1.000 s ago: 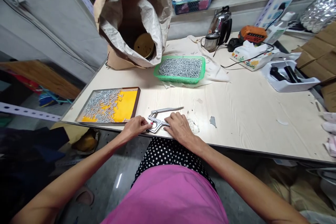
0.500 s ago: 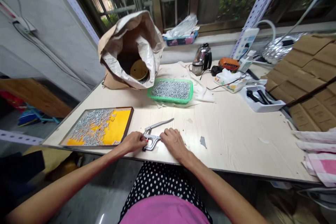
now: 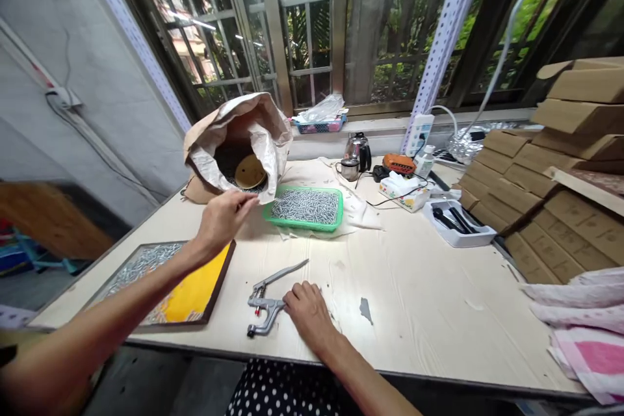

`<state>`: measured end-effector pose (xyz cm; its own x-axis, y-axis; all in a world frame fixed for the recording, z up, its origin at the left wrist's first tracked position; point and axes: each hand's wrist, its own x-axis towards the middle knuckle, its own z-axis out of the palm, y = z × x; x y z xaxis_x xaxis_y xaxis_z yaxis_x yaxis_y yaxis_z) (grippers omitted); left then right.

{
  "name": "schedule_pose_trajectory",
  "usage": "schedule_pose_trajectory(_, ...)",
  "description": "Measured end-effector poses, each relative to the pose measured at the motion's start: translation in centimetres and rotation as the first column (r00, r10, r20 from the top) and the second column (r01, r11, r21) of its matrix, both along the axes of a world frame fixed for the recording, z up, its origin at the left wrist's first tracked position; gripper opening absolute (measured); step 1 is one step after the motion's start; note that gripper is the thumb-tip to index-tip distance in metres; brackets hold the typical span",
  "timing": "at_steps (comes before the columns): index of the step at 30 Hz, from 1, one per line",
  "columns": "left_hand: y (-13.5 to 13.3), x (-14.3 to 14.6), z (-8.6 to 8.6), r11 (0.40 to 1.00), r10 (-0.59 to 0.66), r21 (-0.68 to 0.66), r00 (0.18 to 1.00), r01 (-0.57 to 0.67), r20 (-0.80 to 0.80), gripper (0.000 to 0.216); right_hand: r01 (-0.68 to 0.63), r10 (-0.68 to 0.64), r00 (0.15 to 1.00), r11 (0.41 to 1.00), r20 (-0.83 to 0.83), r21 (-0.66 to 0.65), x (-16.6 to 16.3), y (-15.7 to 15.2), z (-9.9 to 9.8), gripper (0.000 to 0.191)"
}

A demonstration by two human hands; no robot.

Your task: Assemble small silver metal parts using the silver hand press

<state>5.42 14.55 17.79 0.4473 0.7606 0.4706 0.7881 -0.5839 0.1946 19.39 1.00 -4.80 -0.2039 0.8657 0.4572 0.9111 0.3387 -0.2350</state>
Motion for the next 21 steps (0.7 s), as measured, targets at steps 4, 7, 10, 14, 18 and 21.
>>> schedule_pose_trajectory(4,2.1,-3.1,1.2,0.99,0.126,0.064,0.992,-0.124,-0.028,0.026,-0.044,0.044,0.999,0.999,-0.028,-0.011,0.3,-0.6,-0.3,0.004)
schedule_pose_trajectory(7,4.0,-9.2,-0.5,0.937,0.35,0.031,0.929,-0.349,-0.123,0.026,-0.106,0.105,0.993,0.994,-0.049,-0.006,0.6,-0.7,-0.7,0.014)
schedule_pose_trajectory(10,5.1,-15.8,-3.4,0.842,0.479,-0.119,0.83,-0.526,-0.285,0.027,-0.141,0.142,0.988,0.99,-0.063,0.019,0.9,-0.6,-1.1,0.022)
schedule_pose_trajectory(14,5.2,-20.3,-8.3,0.796,0.434,-0.264,0.817,-0.545,-0.381,0.026,-0.167,0.17,0.984,0.985,-0.051,0.047,1.3,-0.5,-1.6,0.022)
schedule_pose_trajectory(18,5.3,-19.9,-12.5,0.78,0.4,-0.341,0.838,-0.524,-0.372,0.023,-0.174,0.177,0.983,0.983,-0.053,0.057,1.4,-0.5,-1.8,0.022)
schedule_pose_trajectory(21,6.0,-19.0,-14.5,0.744,0.441,-0.37,0.824,-0.557,-0.356,0.027,-0.149,0.153,0.985,0.988,-0.085,0.043,1.1,-0.6,-1.5,0.025)
